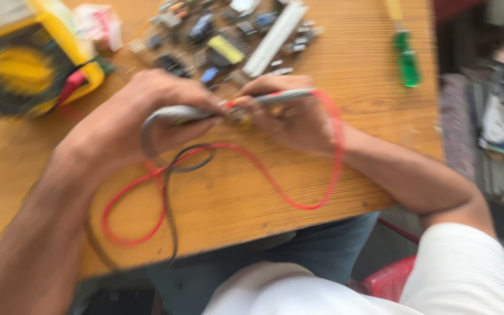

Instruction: The person uses a multimeter to test various points on a circuit board. They adjust the multimeter dial, place probes on different components, and flip the board to test the other side.

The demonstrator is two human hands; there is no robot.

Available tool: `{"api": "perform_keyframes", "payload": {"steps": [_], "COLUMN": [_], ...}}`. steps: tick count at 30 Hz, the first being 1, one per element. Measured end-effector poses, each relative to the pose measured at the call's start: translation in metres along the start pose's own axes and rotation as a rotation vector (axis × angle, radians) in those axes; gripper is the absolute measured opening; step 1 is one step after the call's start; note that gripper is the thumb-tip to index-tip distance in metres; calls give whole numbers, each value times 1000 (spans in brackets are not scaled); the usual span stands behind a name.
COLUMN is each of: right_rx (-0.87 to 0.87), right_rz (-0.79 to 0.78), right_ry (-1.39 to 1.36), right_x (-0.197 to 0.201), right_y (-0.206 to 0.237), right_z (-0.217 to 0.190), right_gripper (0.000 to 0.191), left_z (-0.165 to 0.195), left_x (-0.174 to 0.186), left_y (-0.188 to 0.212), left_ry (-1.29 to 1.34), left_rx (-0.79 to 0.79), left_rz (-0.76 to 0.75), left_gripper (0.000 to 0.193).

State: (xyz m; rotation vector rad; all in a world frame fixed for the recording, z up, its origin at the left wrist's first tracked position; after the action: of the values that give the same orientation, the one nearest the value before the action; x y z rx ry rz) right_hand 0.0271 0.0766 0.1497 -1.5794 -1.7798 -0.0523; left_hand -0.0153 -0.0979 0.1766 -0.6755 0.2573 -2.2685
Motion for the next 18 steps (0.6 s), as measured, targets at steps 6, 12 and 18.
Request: {"api": "perform_keyframes", "payload": {"steps": [6, 12, 18], "right_rx": [21, -15, 53], "right_rz": [39, 22, 96], "right_ry": [13, -13, 15], "right_x": [2, 2, 2], "right_y": [-5, -4, 1], "right_z": [-4, 0, -3], "right_gripper": [15, 14, 10], "left_z": [-3, -1, -6], "left_x": [-9, -8, -3], "left_y": [-9, -8, -3], "left_ry": [-128, -103, -66], "left_rx": [235, 208, 133], "left_rz": [-85, -45, 24], "left_gripper": [26, 25, 21]}}
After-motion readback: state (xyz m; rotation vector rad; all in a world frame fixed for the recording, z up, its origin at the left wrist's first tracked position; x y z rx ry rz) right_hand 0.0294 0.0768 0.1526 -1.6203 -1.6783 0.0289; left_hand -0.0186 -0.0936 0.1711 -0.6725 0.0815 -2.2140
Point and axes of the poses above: each hand's wrist, its own y-axis away from the middle knuckle, its own x-axis out of the back of the hand, z = x × y, the point moved 8 cm from there along -y, towards the middle knuckle, and after that the axes turned 10 degrees about z, right-handed, at the moved point
